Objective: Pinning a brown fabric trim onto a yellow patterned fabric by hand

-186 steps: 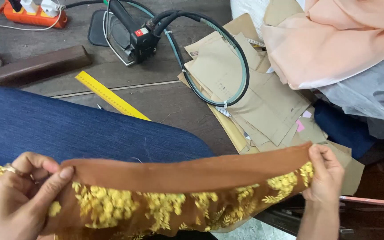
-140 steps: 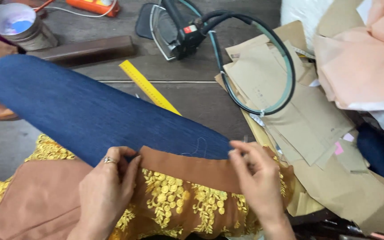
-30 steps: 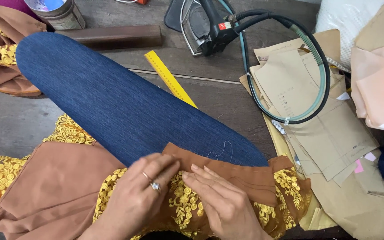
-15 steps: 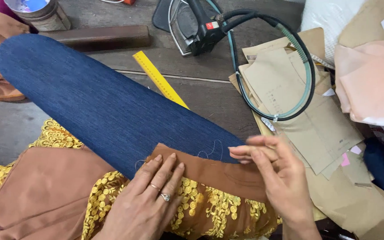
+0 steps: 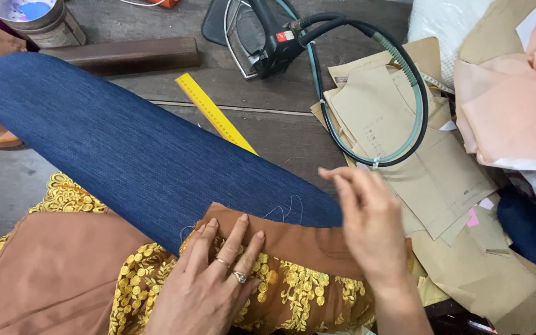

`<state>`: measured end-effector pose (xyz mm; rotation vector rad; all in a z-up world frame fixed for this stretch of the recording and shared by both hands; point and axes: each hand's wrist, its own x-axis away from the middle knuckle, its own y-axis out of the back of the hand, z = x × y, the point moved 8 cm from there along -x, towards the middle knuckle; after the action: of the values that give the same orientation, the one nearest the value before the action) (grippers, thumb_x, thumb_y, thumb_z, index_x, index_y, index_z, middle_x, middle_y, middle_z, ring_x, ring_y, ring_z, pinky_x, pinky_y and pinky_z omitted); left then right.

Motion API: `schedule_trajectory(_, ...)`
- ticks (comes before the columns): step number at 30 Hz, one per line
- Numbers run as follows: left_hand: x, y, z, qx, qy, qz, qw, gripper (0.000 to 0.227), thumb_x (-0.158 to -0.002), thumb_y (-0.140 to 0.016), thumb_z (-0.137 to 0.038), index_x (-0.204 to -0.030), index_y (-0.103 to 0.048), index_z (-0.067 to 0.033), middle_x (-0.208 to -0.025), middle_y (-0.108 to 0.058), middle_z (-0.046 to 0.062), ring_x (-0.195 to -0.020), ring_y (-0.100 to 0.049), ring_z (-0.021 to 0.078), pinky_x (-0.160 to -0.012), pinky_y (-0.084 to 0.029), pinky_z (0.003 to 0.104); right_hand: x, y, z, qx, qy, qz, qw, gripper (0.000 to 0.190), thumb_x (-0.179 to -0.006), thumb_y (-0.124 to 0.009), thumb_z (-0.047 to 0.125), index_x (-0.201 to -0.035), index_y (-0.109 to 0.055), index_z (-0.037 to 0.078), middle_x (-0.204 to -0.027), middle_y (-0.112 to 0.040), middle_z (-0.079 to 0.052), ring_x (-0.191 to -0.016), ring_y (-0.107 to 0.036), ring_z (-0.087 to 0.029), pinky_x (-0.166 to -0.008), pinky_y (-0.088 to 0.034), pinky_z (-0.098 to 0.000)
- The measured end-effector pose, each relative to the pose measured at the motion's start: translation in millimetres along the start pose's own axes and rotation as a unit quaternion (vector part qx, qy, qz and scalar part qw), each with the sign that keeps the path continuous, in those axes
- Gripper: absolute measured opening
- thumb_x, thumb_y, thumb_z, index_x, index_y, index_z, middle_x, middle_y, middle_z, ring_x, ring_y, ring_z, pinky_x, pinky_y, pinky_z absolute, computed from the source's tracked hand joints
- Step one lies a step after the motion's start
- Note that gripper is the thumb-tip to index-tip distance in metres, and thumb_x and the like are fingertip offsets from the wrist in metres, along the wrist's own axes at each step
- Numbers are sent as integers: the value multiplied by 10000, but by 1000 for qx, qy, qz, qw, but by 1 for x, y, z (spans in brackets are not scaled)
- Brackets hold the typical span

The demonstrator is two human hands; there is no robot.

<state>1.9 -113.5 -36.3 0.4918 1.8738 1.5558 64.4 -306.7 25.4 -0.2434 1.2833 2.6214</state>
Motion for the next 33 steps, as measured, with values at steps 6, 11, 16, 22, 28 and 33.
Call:
schedule_trajectory(6,0,-1,-1,-7,-1,1,1000,655,-868,-490,-508,-1398,-433,-126,-1451,-423,161,-1229,-451,412,-1027,-333,512,6,8,1,-188,-87,51,977,257,-892,-554,78,-1117,-673,37,-907,-771,-99,-790,-723,-139,-680,-596,-232)
schedule_trajectory(11,-8,13,5,-6,6,-6,1000,649,-880,-510,-483,-1381,-453,-74,-1420,-470,154,-1151,-504,342,-986,-380,429,6,-4,12,-161,-95,92,978,411,-885,-538,67,-1296,-549,79,-674,-743,-23,-493,-519,-63,-461,-383,-201)
schedule_trajectory(16,-11,20,7,13,12,-31,999,571,-871,-563,-426,-1304,-534,-55,-1380,-515,154,-1070,-544,322,-928,-433,389,3,-20,17,-134,-65,146,978,280,-849,-490,10,-962,-738,77,-639,-663,7,-432,-450,-58,-369,-310,-217)
schedule_trajectory(22,-10,18,4,18,-5,-14,1000,562,-833,-595,-406,-1269,-560,-52,-1393,-493,187,-1060,-526,354,-916,-427,426,0,-46,30,-51,21,210,976,117,-771,-609,38,-876,-661,39,-721,-590,6,-551,-504,-85,-470,-421,-246)
schedule_trajectory(28,-10,21,4,20,4,-28,999,528,-826,-589,-355,-1254,-558,-47,-1387,-495,171,-1096,-512,357,-941,-409,434,1,-62,15,78,-39,265,960,78,-755,-669,126,-821,-638,100,-690,-575,25,-570,-550,-115,-544,-467,-300)
schedule_trajectory(33,-9,17,3,11,-2,-18,1000,539,-851,-562,-376,-1269,-551,-36,-1410,-483,180,-1100,-520,356,-930,-401,411,-3,-54,16,25,17,206,978,58,-725,-658,58,-734,-616,95,-654,-567,24,-539,-509,-106,-510,-429,-277)
